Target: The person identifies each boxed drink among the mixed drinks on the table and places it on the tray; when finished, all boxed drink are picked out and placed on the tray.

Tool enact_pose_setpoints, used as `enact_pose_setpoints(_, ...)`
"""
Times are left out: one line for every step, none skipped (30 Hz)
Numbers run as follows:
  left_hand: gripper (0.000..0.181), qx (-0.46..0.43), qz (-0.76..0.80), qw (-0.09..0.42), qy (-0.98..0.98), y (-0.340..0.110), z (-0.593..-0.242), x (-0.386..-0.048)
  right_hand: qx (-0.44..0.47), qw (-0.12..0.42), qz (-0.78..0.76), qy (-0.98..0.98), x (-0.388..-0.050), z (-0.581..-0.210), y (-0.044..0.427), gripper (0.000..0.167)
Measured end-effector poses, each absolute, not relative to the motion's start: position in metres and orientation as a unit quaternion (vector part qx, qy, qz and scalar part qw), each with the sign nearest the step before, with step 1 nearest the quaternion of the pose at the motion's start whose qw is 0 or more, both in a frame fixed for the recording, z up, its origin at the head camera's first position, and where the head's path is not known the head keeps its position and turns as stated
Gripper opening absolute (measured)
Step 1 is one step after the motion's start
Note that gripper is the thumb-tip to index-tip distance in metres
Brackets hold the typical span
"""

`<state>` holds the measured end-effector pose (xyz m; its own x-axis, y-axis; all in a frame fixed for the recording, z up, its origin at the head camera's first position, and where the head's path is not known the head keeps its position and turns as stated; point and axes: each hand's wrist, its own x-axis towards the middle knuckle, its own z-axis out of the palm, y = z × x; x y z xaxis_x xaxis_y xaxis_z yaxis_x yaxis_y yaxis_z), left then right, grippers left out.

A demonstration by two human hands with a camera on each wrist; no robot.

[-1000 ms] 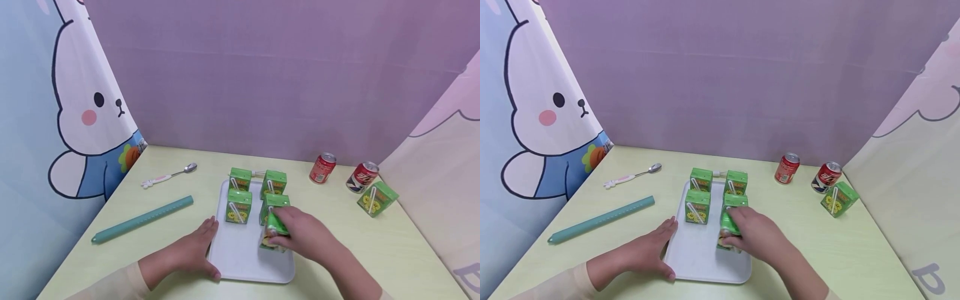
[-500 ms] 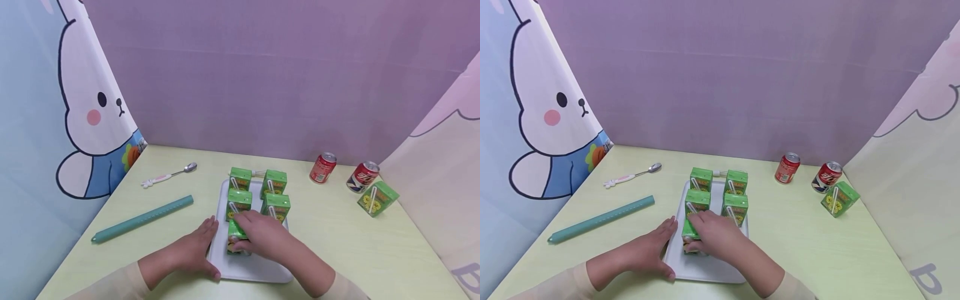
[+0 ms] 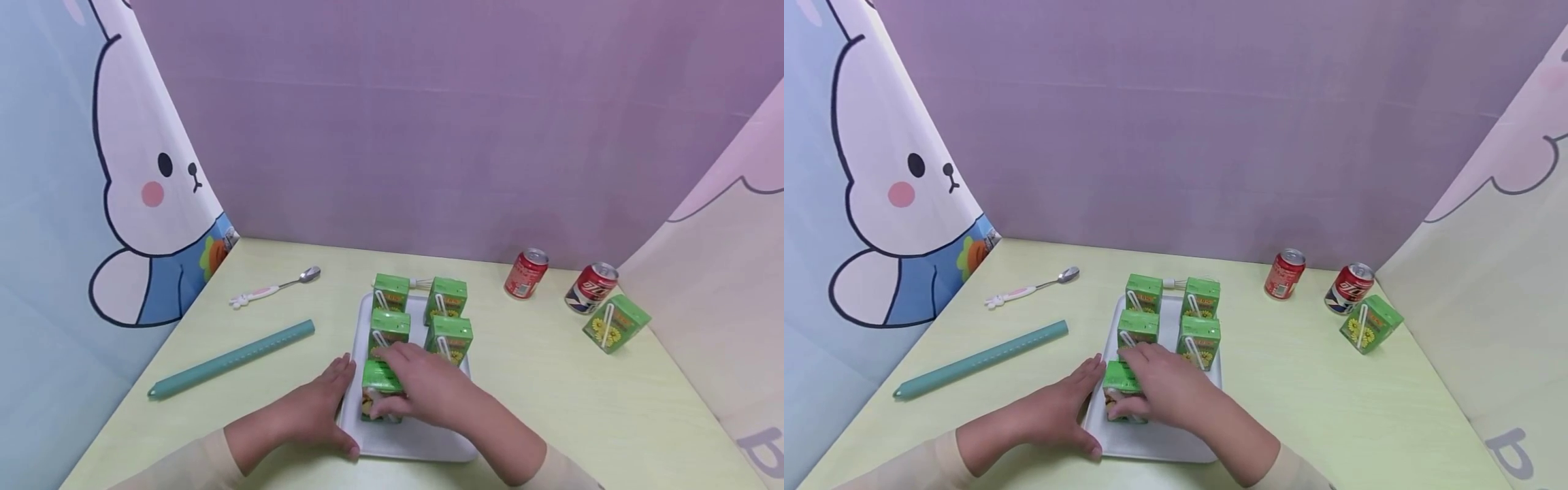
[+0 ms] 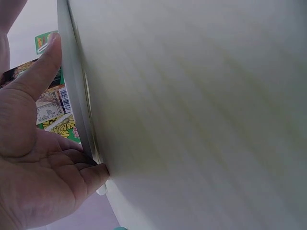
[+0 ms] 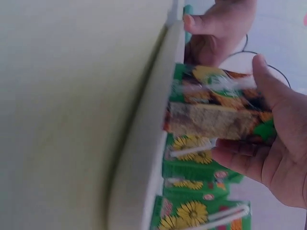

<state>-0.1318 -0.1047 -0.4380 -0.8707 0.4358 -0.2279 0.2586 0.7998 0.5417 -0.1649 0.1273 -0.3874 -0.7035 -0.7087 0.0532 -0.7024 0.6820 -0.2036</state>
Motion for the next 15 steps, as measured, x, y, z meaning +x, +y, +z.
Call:
enact_pose_setpoints(0.138,0.185,0.256,0.174,0.933,-0.104,-0.438,-0.132,-0.379,0.016,-0.11,0.919,-0.165,-0.384,0.131,0.088)
enact_pose_setpoints(0.139,0.183,0.257,0.174,0.933,-0.104,-0.439,-0.132,-0.372,0.013,-0.111,0.922,-0.166,-0.38,0.135,0.088)
enact_pose_setpoints(0.139,0.182,0.258,0.174,0.933,-0.104,-0.439,-0.131,-0.362,0.007,-0.112,0.925,-0.167,-0.376,0.139,0.088)
enact_pose_setpoints(0.139,0.18,0.259,0.174,0.933,-0.104,-0.439,-0.131,-0.351,0.001,-0.115,0.929,-0.168,-0.372,0.145,0.089)
enact_pose_setpoints(0.139,0.179,0.259,0.173,0.933,-0.104,-0.439,-0.131,-0.34,-0.01,-0.118,0.933,-0.17,-0.368,0.151,0.088)
enact_pose_setpoints(0.14,0.179,0.26,0.172,0.933,-0.104,-0.439,-0.131,-0.33,-0.02,-0.122,0.936,-0.172,-0.364,0.157,0.089)
enact_pose_setpoints(0.14,0.178,0.261,0.171,0.933,-0.103,-0.439,-0.13,-0.321,-0.032,-0.128,0.938,-0.175,-0.361,0.165,0.089)
enact_pose_setpoints(0.14,0.178,0.261,0.171,0.934,-0.103,-0.439,-0.13,-0.31,-0.044,-0.133,0.94,-0.178,-0.359,0.173,0.09)
enact_pose_setpoints(0.14,0.177,0.26,0.171,0.934,-0.103,-0.439,-0.13,-0.298,-0.054,-0.139,0.943,-0.182,-0.356,0.181,0.09)
enact_pose_setpoints(0.14,0.177,0.26,0.171,0.934,-0.103,-0.439,-0.13,-0.29,-0.064,-0.145,0.944,-0.186,-0.352,0.191,0.089)
enact_pose_setpoints(0.14,0.177,0.259,0.171,0.934,-0.103,-0.438,-0.13,-0.28,-0.073,-0.15,0.945,-0.19,-0.35,0.2,0.088)
enact_pose_setpoints(0.14,0.177,0.259,0.171,0.934,-0.103,-0.438,-0.13,-0.27,-0.082,-0.154,0.947,-0.194,-0.347,0.211,0.088)
enact_pose_setpoints(0.14,0.177,0.259,0.172,0.934,-0.103,-0.438,-0.13,-0.26,-0.091,-0.157,0.948,-0.198,-0.344,0.221,0.086)
enact_pose_setpoints(0.14,0.177,0.259,0.172,0.934,-0.103,-0.438,-0.13,-0.248,-0.102,-0.16,0.95,-0.203,-0.342,0.232,0.085)
enact_pose_setpoints(0.14,0.176,0.259,0.173,0.934,-0.103,-0.438,-0.13,-0.236,-0.109,-0.165,0.951,-0.207,-0.34,0.243,0.084)
